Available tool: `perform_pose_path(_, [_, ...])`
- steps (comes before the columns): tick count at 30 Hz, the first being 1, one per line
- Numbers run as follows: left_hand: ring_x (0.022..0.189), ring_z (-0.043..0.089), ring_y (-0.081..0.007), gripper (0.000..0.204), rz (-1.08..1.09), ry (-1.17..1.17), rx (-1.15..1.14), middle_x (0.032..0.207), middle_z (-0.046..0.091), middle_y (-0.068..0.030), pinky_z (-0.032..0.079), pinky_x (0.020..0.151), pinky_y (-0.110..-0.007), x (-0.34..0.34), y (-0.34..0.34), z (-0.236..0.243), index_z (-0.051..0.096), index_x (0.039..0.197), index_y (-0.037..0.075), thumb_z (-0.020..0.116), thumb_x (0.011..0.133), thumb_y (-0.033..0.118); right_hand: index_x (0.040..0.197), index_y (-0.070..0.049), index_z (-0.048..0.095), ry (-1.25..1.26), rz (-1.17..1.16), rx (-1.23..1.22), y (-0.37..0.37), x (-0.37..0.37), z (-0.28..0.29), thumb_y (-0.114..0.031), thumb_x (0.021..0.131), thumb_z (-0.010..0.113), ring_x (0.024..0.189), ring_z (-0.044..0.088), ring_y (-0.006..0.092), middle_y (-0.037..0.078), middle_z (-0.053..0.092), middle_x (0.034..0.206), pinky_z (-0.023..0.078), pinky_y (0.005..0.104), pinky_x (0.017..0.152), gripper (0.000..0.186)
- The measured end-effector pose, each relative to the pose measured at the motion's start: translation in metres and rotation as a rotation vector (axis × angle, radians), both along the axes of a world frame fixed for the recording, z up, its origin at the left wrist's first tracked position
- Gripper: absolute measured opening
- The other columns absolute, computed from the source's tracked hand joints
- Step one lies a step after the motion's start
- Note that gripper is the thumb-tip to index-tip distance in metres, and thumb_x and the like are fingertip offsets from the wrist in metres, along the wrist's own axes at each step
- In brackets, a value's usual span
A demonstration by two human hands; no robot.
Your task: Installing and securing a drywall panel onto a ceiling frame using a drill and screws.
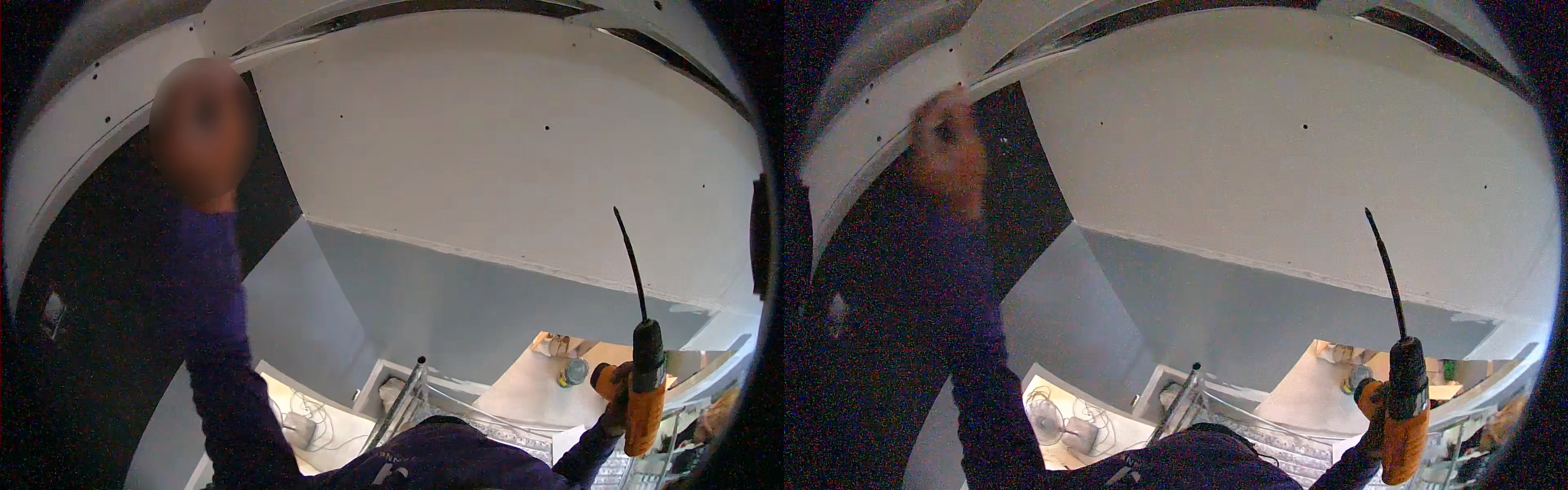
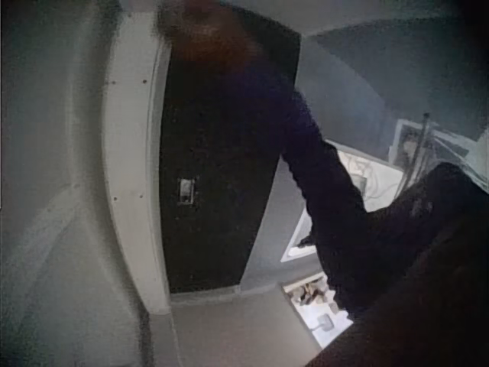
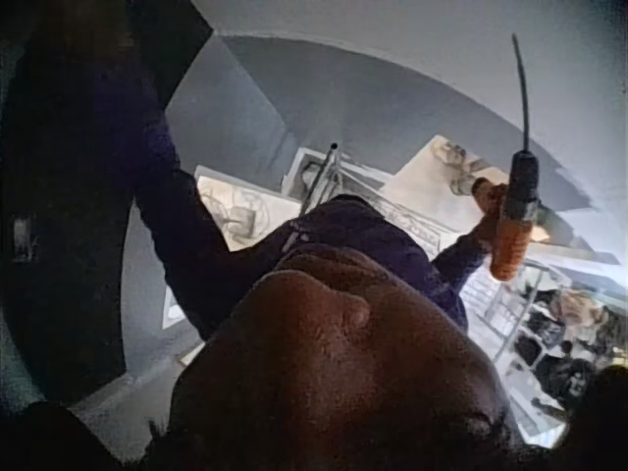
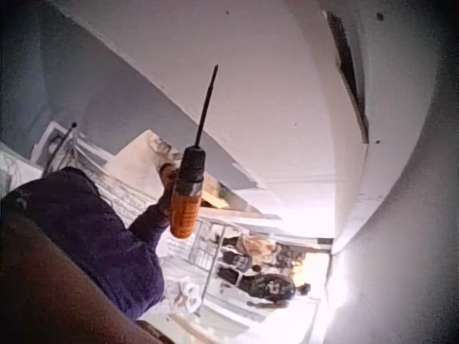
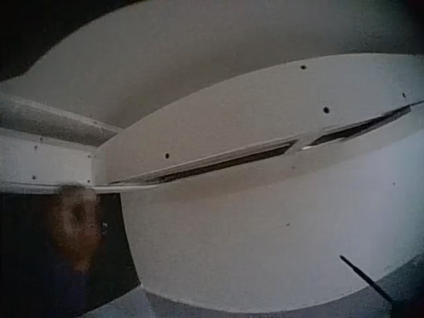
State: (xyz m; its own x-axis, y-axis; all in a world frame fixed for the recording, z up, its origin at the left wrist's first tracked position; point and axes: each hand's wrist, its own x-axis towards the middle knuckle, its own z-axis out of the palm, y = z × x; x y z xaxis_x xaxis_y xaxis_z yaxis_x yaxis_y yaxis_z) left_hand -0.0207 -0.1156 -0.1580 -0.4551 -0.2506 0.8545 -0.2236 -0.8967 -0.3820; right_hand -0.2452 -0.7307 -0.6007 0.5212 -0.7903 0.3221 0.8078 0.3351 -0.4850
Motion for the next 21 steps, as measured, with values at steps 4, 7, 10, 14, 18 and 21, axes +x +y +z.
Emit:
perform_pose_path(4, [0.078, 0.070, -0.0282, 0.021, -0.265, 0.335, 0.134, 0.092, 0.071, -0.0128, 0.056, 0.070, -0.034, 0.079, -0.034, -0.035, 0.069, 0.103, 0.011, 0.076, 0.084, 0.011, 0.151, -0.006, 0.025, 0.002, 0.012, -0.160, -0.007, -0.013, -0.017, -0.032, 0.107, 0.040, 0.142, 0.029, 0.0198, 0.011, 0.037, 0.152, 0.013, 0.0330, 0.121, 0.053])
perform_pose_path(7, [0.076, 0.070, -0.0316, 0.025, -0.388, 0.528, -0.085, 0.089, 0.071, -0.0149, 0.056, 0.070, -0.038, 0.162, -0.046, -0.017, 0.068, 0.111, 0.013, 0.073, 0.087, 0.020, 0.154, -0.006, 0.022, -0.094, 0.227, -0.309, -0.129, -0.087, -0.112, -0.033, 0.108, 0.039, 0.144, 0.026, 0.0192, 0.010, 0.036, 0.155, 0.010, 0.0328, 0.123, 0.056])
perform_pose_path(10, [0.080, 0.070, -0.0364, 0.033, -0.237, 0.618, -0.205, 0.091, 0.072, -0.0170, 0.056, 0.073, -0.044, 0.217, -0.036, -0.004, 0.066, 0.121, 0.016, 0.065, 0.092, 0.032, 0.141, -0.006, 0.050, 1.028, -0.460, -1.470, 0.141, -0.056, 0.170, -0.014, 0.095, 0.054, 0.123, 0.056, 0.0250, 0.016, 0.058, 0.137, 0.044, 0.0362, 0.105, 0.047])
perform_pose_path(14, [0.087, 0.069, -0.0409, 0.039, -0.141, 0.543, -0.229, 0.100, 0.073, -0.0164, 0.055, 0.076, -0.049, 0.279, -0.046, 0.025, 0.064, 0.128, 0.023, 0.052, 0.098, 0.047, 0.141, -0.004, 0.048, 1.349, -0.354, -1.028, 0.170, -0.092, 0.174, -0.020, 0.098, 0.054, 0.125, 0.053, 0.0240, 0.015, 0.056, 0.137, 0.039, 0.0334, 0.109, 0.047])
perform_pose_path(18, [0.089, 0.070, -0.0365, 0.027, -0.272, 0.438, -0.187, 0.100, 0.074, -0.0117, 0.055, 0.075, -0.046, 0.315, -0.008, 0.034, 0.068, 0.120, 0.028, 0.056, 0.098, 0.038, 0.139, -0.005, 0.044, 0.866, -0.510, -0.584, 0.095, -0.168, -0.011, -0.027, 0.101, 0.054, 0.120, 0.048, 0.0177, 0.009, 0.053, 0.128, 0.031, 0.0260, 0.109, 0.044])
perform_pose_path(21, [0.090, 0.070, -0.0359, 0.026, -0.318, 0.439, -0.233, 0.101, 0.074, -0.0108, 0.054, 0.078, -0.044, 0.320, -0.026, 0.030, 0.070, 0.117, 0.027, 0.056, 0.098, 0.038, 0.137, -0.006, 0.043, 0.746, -0.587, -0.570, 0.073, -0.218, -0.083, -0.031, 0.102, 0.055, 0.116, 0.047, 0.0145, 0.006, 0.053, 0.121, 0.029, 0.0222, 0.107, 0.045])
